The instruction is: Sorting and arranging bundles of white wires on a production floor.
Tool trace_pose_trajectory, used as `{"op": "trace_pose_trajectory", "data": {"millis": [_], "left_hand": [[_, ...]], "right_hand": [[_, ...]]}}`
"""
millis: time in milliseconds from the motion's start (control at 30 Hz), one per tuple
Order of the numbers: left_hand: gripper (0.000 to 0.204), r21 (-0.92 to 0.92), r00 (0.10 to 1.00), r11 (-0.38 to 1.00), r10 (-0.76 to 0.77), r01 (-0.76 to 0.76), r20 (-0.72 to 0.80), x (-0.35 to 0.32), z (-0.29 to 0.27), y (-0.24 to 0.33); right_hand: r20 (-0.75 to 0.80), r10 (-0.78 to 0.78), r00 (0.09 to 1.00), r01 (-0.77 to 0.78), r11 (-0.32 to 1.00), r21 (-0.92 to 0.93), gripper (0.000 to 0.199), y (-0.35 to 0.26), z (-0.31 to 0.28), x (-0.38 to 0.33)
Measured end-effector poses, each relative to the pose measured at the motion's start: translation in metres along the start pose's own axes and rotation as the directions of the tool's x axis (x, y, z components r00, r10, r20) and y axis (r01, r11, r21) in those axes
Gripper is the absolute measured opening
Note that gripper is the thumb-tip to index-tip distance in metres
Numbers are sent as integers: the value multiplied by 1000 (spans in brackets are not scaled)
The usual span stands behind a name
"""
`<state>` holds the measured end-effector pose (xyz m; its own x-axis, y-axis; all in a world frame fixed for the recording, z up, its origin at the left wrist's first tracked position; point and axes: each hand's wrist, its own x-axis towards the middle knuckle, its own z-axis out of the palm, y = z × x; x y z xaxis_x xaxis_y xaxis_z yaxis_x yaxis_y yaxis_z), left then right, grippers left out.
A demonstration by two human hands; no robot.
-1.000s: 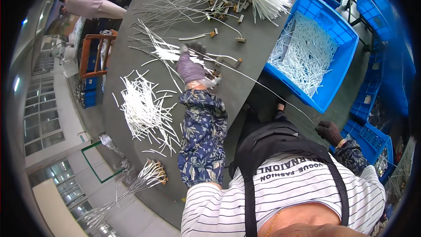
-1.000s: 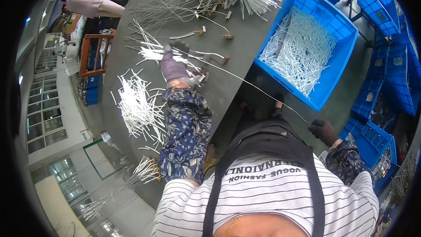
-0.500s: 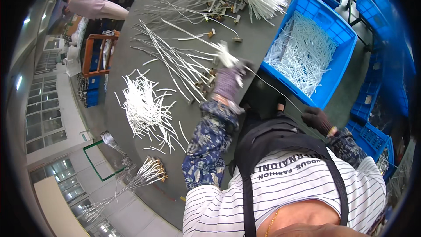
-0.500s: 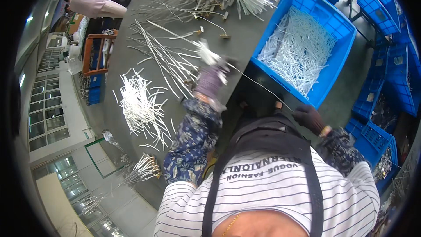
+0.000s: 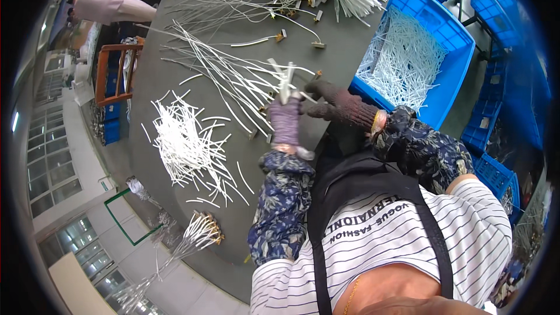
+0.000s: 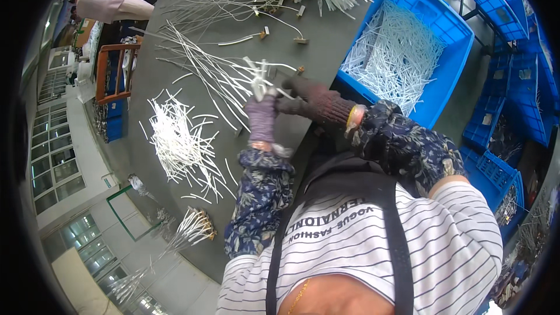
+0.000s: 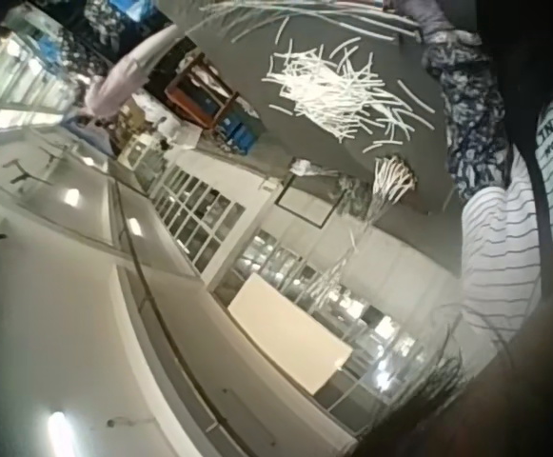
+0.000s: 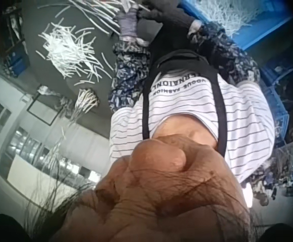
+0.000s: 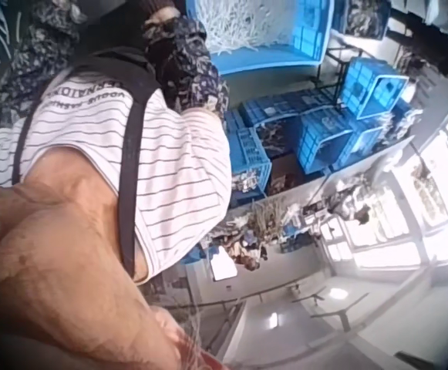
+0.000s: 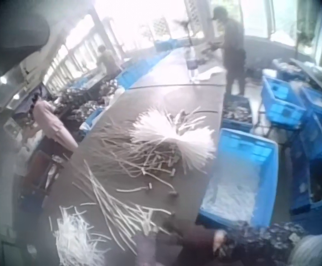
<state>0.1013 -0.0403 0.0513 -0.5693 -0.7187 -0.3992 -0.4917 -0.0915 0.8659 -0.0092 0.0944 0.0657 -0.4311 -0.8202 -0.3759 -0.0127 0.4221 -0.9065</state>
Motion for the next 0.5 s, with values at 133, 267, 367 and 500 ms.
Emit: {"op": "trace_pose_trajectory", "data": {"millis": [133,267,367,500], "left_hand": [[32,-174,999,984,-52,50,-6,28,-71,-14],[33,-285,983,941,-162,180,86,22,-73,-3],[39,-551,972,811,-89,199,219,22,-51,-2],[39,-763,954,603,10,234,300,26,0,5]], "right_hand": [[-120,-214,970,134,872,-471,59,-16,-10,43],[-160,-207,965,-48,459,-887,47,8,-56,109],[-88,49,995,-49,999,7,31,13,-75,93],[84,17,996,-59,846,530,17,-19,-41,18]]}}
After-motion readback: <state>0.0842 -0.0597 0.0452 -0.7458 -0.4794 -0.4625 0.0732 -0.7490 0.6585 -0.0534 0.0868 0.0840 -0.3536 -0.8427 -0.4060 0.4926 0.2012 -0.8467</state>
